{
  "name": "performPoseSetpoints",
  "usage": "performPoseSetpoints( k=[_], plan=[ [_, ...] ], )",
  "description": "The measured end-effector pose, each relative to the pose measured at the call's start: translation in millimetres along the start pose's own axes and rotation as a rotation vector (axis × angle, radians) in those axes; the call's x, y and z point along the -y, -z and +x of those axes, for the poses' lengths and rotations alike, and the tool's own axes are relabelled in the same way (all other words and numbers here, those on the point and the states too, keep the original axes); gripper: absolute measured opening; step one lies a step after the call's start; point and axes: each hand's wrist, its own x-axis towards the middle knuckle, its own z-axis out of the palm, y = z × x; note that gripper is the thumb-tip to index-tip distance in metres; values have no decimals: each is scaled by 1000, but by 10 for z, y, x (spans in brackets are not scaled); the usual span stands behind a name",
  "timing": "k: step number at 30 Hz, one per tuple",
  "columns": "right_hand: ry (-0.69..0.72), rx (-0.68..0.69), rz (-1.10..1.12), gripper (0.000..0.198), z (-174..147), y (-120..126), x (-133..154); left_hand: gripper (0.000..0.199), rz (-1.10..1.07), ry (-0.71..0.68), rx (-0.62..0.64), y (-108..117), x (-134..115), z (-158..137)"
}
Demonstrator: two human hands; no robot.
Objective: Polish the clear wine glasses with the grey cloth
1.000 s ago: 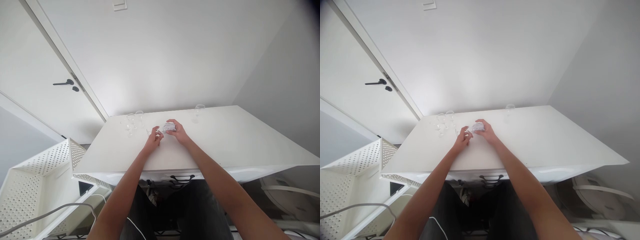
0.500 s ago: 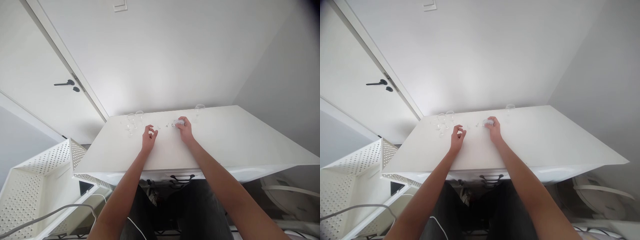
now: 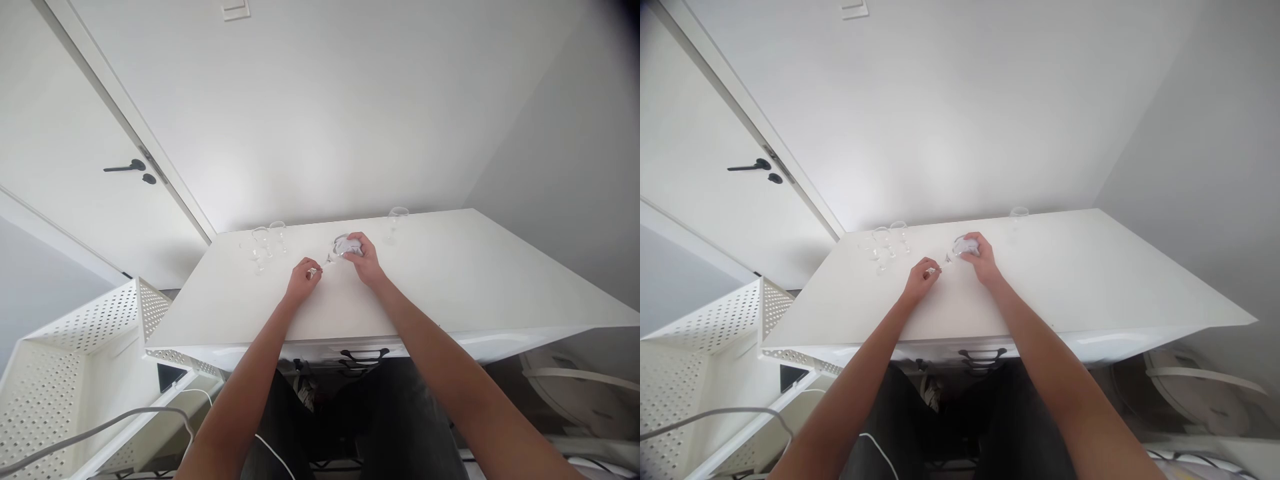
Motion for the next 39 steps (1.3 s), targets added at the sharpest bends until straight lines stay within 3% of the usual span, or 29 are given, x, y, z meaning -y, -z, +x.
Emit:
performPoseSetpoints(
  k=[7, 13, 18, 23, 25, 29, 31, 34, 39],
  plan=[
    [-2, -11, 43, 53, -6, -48, 58, 26, 77, 18, 1, -5, 14, 11],
    [-39, -294, 130, 39, 63, 85, 20, 24, 70, 26, -64, 10, 17, 3],
    [-156, -152, 212, 38, 74, 48, 0, 24, 69, 14, -76, 9, 20, 4],
    [-185, -63, 46, 35, 66, 14, 2, 22, 89, 7, -76, 17, 32, 3],
    [-133, -132, 54, 34, 77, 31, -11, 22, 97, 9, -90, 23, 35, 4],
    [20, -515, 150, 30, 115, 96, -29, 23, 63, 27, -168, 35, 30, 4],
    [24, -600, 165, 28, 119, 113, -24, 24, 28, 34, -200, 39, 21, -1],
    [-81, -429, 203, 24, 85, 85, -8, 26, 1, 9, -179, 37, 9, -14],
    [-282, -65, 332, 25, 1, 21, 33, 26, 22, -64, -40, 27, 22, -23]
  ],
)
